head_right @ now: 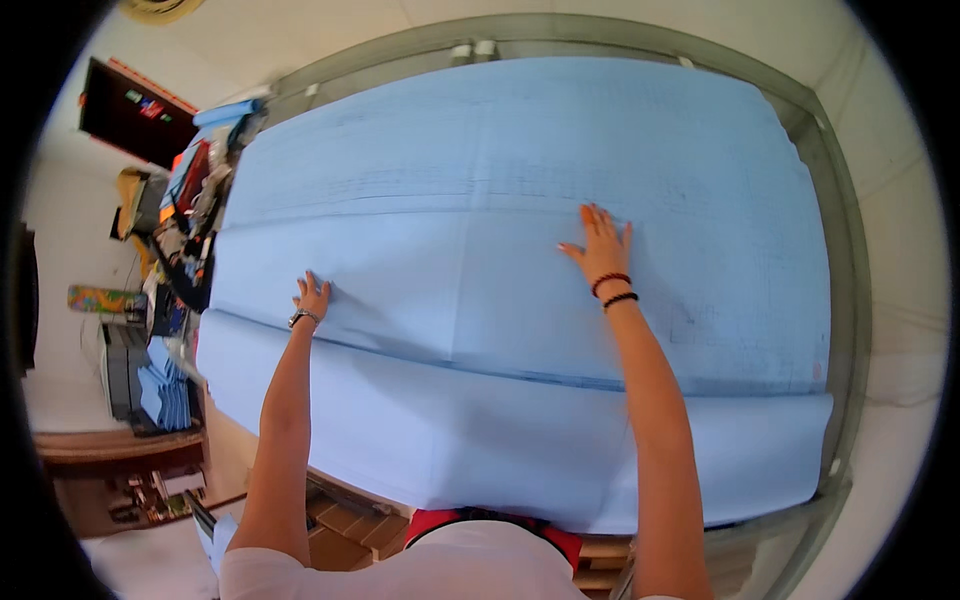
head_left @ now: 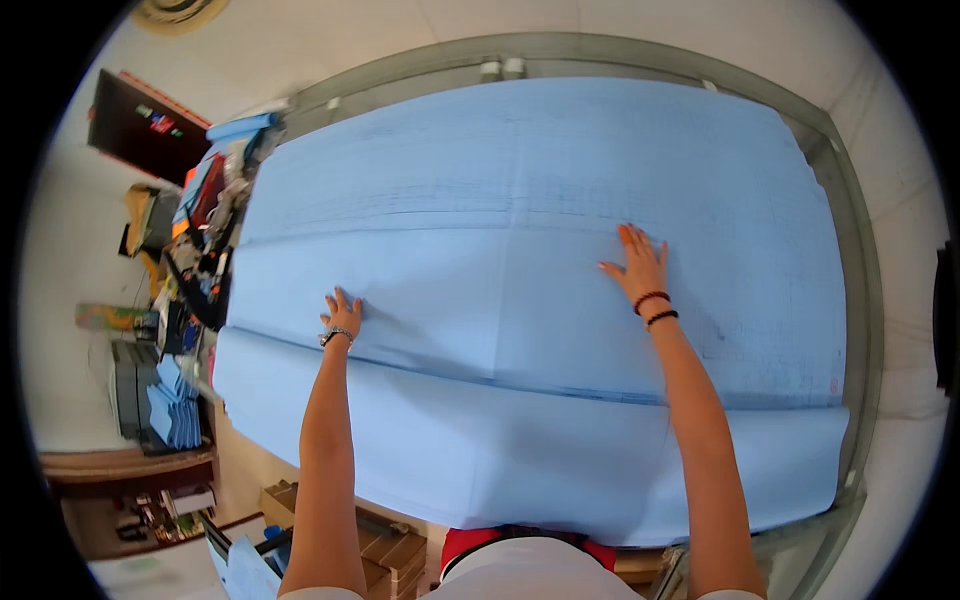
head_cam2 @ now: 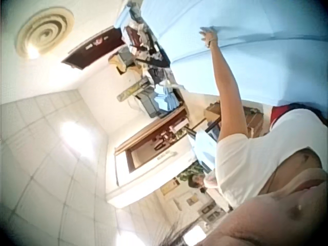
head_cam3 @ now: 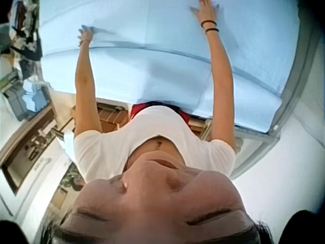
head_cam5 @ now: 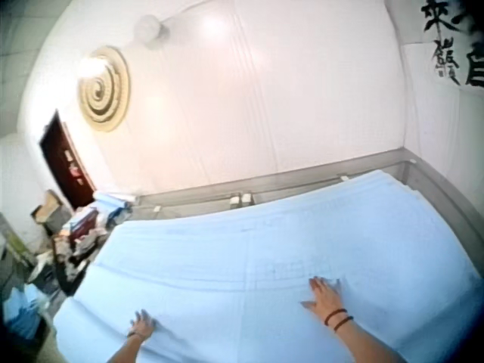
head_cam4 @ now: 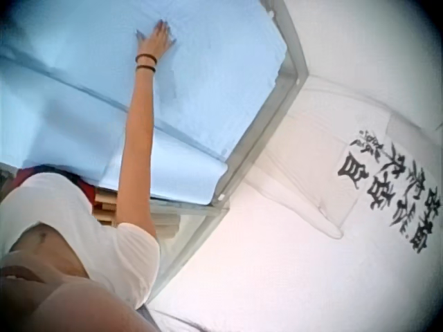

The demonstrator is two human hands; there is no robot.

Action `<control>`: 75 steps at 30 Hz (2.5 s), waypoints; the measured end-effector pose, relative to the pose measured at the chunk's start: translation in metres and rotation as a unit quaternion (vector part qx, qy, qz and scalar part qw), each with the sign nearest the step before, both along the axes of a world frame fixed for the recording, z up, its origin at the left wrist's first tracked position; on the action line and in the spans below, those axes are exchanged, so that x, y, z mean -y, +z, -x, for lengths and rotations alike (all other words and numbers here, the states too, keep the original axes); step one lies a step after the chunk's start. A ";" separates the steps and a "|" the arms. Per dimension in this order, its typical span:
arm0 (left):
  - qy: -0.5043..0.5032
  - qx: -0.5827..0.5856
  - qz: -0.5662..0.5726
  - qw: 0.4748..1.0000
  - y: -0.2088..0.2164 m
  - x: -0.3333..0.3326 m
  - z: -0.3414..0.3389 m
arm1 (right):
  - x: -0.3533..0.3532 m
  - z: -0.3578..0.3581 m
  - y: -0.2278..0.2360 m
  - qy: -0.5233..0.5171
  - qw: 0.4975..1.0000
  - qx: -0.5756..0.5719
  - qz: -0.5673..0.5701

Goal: The person folds large blue blueprint sheets on a glass table. They smooth the paper, use a wooden ruler to crease folds, and repeatedly fold the sheets into smaller sections. The person handles the sheets one at a time, aligning edges and pressing down to create crisp folds.

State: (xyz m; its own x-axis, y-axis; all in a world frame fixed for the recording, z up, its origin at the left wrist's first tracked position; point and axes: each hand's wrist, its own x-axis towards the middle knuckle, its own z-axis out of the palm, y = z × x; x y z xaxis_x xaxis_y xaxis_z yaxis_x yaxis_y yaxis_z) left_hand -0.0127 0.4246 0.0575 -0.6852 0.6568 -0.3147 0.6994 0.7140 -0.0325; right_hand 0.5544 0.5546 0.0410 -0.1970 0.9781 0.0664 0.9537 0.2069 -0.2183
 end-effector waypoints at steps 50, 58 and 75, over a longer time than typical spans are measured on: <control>-0.501 0.171 -0.031 0.848 0.070 -0.016 -0.302 | 0.204 -0.083 0.096 0.249 0.958 -0.088 0.116; -0.438 0.079 -0.125 0.887 -0.029 -0.072 -0.314 | 0.007 -0.075 0.017 0.232 0.964 -0.126 -0.021; -0.408 0.062 -0.206 0.887 -0.024 -0.069 -0.322 | -0.283 -0.202 -0.061 -0.118 0.978 0.067 -0.157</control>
